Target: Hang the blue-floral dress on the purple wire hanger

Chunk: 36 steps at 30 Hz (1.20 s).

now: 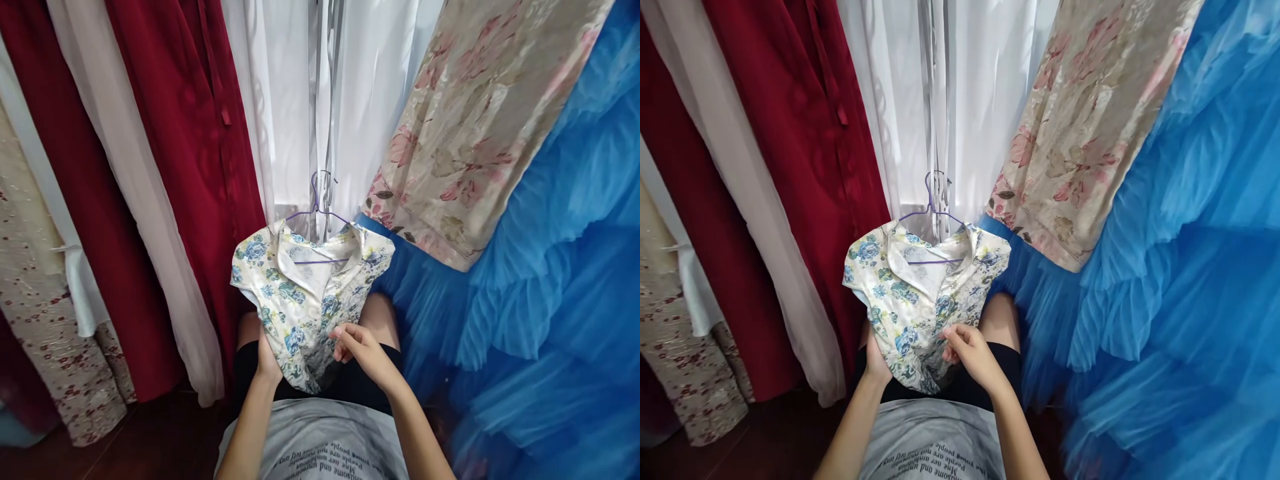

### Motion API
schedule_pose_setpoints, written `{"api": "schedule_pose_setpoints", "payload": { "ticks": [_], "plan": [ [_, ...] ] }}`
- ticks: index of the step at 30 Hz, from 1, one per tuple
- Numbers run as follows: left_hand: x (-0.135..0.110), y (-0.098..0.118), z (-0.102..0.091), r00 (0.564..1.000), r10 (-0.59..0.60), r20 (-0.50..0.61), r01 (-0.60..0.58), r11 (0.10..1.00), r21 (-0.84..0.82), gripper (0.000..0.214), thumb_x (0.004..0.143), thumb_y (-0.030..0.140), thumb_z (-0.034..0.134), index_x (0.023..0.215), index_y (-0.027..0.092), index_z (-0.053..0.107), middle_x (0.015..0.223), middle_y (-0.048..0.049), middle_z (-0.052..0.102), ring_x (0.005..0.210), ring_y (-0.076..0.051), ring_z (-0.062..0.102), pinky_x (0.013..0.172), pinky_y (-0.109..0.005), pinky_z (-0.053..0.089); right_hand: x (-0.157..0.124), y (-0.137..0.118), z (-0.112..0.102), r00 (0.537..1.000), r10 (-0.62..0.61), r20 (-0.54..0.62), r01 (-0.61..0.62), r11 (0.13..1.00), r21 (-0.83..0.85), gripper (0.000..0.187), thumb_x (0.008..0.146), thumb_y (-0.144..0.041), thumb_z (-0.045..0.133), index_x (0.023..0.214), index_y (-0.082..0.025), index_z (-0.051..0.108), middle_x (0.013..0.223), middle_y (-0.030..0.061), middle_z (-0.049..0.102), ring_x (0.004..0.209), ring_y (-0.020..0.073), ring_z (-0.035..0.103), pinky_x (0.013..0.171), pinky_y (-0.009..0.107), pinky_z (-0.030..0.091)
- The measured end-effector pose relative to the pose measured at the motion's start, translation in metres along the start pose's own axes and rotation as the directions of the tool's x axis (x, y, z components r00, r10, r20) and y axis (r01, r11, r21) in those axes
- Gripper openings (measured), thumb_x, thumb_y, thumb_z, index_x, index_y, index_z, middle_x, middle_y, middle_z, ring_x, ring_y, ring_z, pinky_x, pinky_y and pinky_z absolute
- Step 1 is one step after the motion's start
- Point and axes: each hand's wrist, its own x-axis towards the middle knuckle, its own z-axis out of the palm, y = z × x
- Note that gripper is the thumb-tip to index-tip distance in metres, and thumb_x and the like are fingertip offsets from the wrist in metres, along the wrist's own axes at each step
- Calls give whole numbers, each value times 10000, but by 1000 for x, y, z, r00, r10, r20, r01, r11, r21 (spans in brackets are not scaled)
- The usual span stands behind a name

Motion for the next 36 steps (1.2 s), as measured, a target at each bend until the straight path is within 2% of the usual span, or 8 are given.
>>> {"api": "schedule_pose_setpoints", "payload": {
  "ticks": [4, 9, 13, 15, 20, 26, 31, 36],
  "plan": [
    [-16, -6, 8, 980, -10, -199, -50, 954, -296, 723, 772, 706, 668, 1336, 253, 654, 1274, -101, 705, 1255, -347, 616, 1063, -479, 493, 34, 0, 14, 996, -21, -82, 9, 989, -148, 413, 959, -586, 514, 786, -212, 540, 594, -14, 614, 523, 157, 560, 523, 268, 414],
    [-17, -13, 12, 971, 21, -239, -52, 991, -121, 594, 703, 335, 837, 1239, 150, 663, 1174, -129, 733, 1154, -320, 670, 1040, -452, 499, 50, -10, 21, 984, -132, -123, 108, 977, -184, 387, 939, -444, 545, 636, -211, 484, 501, -42, 485, 483, 120, 441, 527, 257, 340],
    [-22, -14, 10, 716, 524, -460, -321, 833, 450, 581, 768, 206, 746, 1315, 170, 554, 1311, -165, 606, 1225, -315, 596, 1085, -508, 448, 28, -9, 15, 993, -58, -102, 55, 998, -32, 335, 906, -426, 567, 668, -190, 575, 459, -51, 450, 443, 109, 369, 499, 259, 264],
    [-29, -7, 20, 603, 755, -255, -460, 591, 662, 554, 810, 126, 690, 1334, 199, 526, 1336, -156, 555, 1282, -296, 540, 1119, -504, 417, 18, -13, 14, 996, -49, -77, 46, 998, -43, 338, 909, -426, 562, 673, -185, 588, 459, -49, 445, 447, 111, 358, 499, 264, 249],
    [-26, 20, 56, 725, 621, 297, -646, 463, 606, 341, 894, 42, 570, 1161, 240, 647, 1187, -92, 634, 1156, -235, 600, 1014, -401, 498, 6, -29, 14, 981, -159, -113, 122, 951, -283, 348, 913, -332, 549, 603, -197, 467, 554, -38, 394, 539, 119, 354, 525, 273, 231],
    [-4, 36, 47, 728, 519, 447, -685, 522, 509, 260, 900, 47, 586, 1026, 223, 730, 936, -47, 704, 886, -188, 668, 795, -311, 531, -1, -25, -1, 982, -187, -26, 179, 968, -176, 374, 939, -402, 568, 649, -200, 443, 621, -46, 362, 579, 114, 330, 542, 266, 240],
    [2, 41, 36, 617, 503, 605, -779, 497, 382, 243, 959, 135, 584, 1123, 222, 741, 1034, -72, 737, 935, -180, 703, 805, -288, 559, -1, -12, -16, 992, -126, 17, 125, 948, -294, 242, 825, -370, 748, 894, -190, 601, 709, -24, 577, 644, 152, 503, 599, 266, 365],
    [15, 57, 45, 573, 598, 560, -818, 374, 438, 162, 931, 169, 640, 1016, 223, 767, 1135, -79, 714, 808, -150, 691, 696, -280, 559, 6, -6, 4, 968, -252, 0, 245, 940, -236, 187, 985, -361, 520, 880, -212, 559, 699, -18, 565, 657, 165, 531, 602, 273, 385]
  ]
}}
